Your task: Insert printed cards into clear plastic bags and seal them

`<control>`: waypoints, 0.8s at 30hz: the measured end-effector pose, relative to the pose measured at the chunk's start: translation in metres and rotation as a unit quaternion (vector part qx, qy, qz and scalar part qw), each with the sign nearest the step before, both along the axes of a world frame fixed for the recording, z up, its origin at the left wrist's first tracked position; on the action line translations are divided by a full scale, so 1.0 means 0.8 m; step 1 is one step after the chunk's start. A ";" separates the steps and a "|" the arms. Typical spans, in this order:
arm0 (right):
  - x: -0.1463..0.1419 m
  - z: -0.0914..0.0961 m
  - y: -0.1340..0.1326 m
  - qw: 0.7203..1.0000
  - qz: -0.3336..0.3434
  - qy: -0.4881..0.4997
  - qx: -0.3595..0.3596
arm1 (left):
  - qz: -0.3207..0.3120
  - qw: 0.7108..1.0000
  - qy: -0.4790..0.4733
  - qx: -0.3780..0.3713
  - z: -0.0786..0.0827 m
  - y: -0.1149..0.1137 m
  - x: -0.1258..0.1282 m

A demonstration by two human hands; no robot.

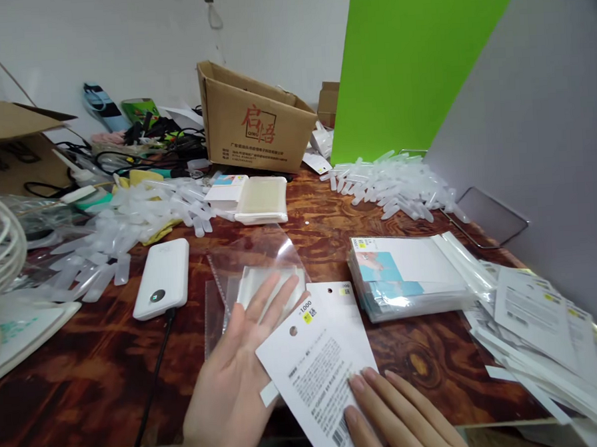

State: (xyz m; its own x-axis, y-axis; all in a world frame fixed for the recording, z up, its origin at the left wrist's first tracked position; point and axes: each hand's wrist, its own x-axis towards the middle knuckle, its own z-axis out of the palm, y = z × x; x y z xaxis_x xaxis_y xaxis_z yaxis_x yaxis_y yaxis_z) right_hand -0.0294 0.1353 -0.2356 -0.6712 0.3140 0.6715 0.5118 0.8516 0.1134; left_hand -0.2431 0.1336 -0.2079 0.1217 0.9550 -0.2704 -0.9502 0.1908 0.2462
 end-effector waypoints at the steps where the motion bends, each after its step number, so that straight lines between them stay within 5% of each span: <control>1: 0.002 -0.001 0.001 1.000 -0.003 0.001 -0.004 | -0.016 1.000 0.001 -0.006 -0.001 -0.003 0.005; 9: -0.002 -0.025 0.009 0.991 -0.036 0.069 -0.112 | -0.136 0.987 0.083 -0.018 -0.012 -0.021 0.060; 17: -0.007 -0.026 0.007 0.954 -0.013 0.163 -0.252 | -0.199 0.978 0.057 -0.022 -0.014 -0.023 0.048; 24: 0.000 -0.015 0.000 0.895 -0.082 0.240 -0.367 | -0.221 0.969 0.113 -0.009 -0.026 -0.037 0.054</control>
State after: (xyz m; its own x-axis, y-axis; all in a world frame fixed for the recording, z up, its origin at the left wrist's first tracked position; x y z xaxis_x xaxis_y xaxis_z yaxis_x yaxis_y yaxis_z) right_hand -0.0293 0.1354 -0.2476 -0.2651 0.8561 0.4437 0.4756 0.5163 -0.7122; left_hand -0.1998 0.1038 -0.2285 0.4541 0.8177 -0.3537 -0.6965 0.5734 0.4313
